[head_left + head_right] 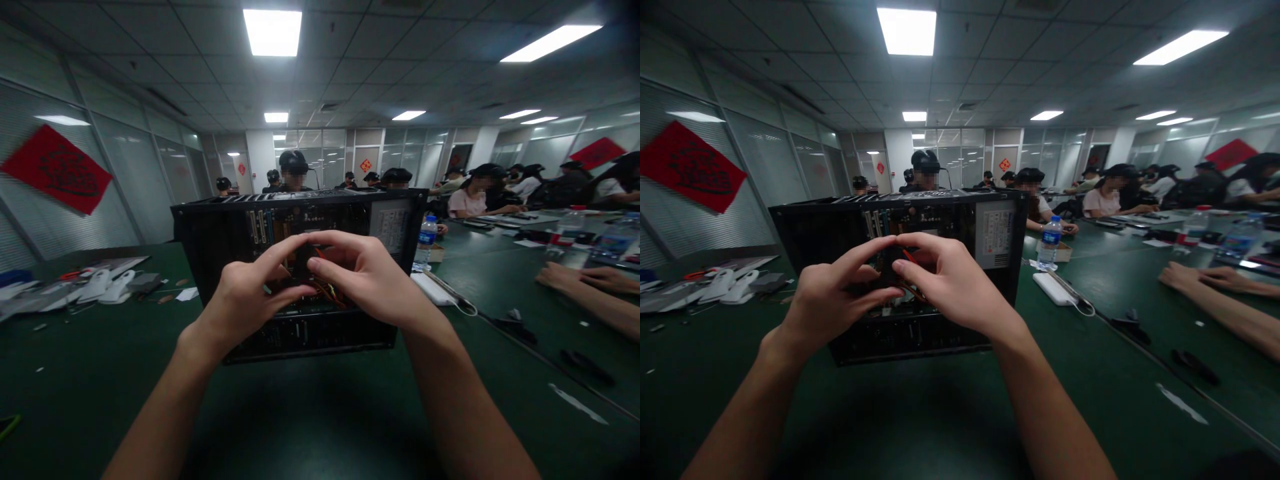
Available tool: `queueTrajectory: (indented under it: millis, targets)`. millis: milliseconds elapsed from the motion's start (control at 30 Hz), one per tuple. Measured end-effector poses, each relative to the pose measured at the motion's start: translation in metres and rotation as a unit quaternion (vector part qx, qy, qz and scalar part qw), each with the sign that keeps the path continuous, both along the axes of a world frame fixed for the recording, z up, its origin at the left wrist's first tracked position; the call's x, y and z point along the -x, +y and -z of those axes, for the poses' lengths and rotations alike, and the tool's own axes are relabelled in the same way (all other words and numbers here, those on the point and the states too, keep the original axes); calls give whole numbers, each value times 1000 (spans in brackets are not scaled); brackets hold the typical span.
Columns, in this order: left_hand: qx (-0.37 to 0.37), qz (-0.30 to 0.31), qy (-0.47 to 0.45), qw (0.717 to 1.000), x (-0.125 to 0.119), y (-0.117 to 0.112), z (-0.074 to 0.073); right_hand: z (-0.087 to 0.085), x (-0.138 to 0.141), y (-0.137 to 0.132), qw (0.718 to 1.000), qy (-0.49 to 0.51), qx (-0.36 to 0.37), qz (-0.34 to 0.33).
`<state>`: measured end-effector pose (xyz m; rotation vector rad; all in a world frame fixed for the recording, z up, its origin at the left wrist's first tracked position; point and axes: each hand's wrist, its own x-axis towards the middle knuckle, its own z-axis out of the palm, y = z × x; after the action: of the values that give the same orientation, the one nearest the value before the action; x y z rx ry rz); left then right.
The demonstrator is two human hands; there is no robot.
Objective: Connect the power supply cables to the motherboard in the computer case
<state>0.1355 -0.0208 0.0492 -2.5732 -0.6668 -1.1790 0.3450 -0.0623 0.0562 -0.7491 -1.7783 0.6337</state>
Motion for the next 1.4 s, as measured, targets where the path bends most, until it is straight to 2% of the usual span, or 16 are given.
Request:
queueTrajectory:
  millis: [233, 500, 633, 900, 1033, 1167, 1267, 1333, 1400]
  targets:
    - [-59, 36, 25, 997, 3, 7, 0, 2, 6, 4, 1000, -27, -6, -11]
    - [-59, 18, 23, 998, 4, 9, 1, 2, 7, -3, 996, -75, -42, 33]
    - [-85, -9, 23, 996, 4, 9, 1, 6, 12, -1, 991, -104, -55, 66]
    - [-213, -37, -23, 976, -3, 19, 5, 16, 17, 30, 988, 29, -66, 133]
    - [-233, -26, -16, 972, -7, 24, 6, 17, 11, 30, 990, 20, -76, 117]
    - [-260, -17, -16, 965, -4, 34, 9, 17, -7, 28, 987, -70, -128, 61]
    - [-281, -28, -9, 959, -3, 45, 14, 26, -21, 33, 966, -168, -180, 76]
    - [-286, -34, 4, 958, -6, 53, 20, 37, -25, 39, 933, -248, -211, 155]
    - [-276, -41, 34, 960, -14, 62, 31, 50, -25, 45, 883, -344, -196, 253]
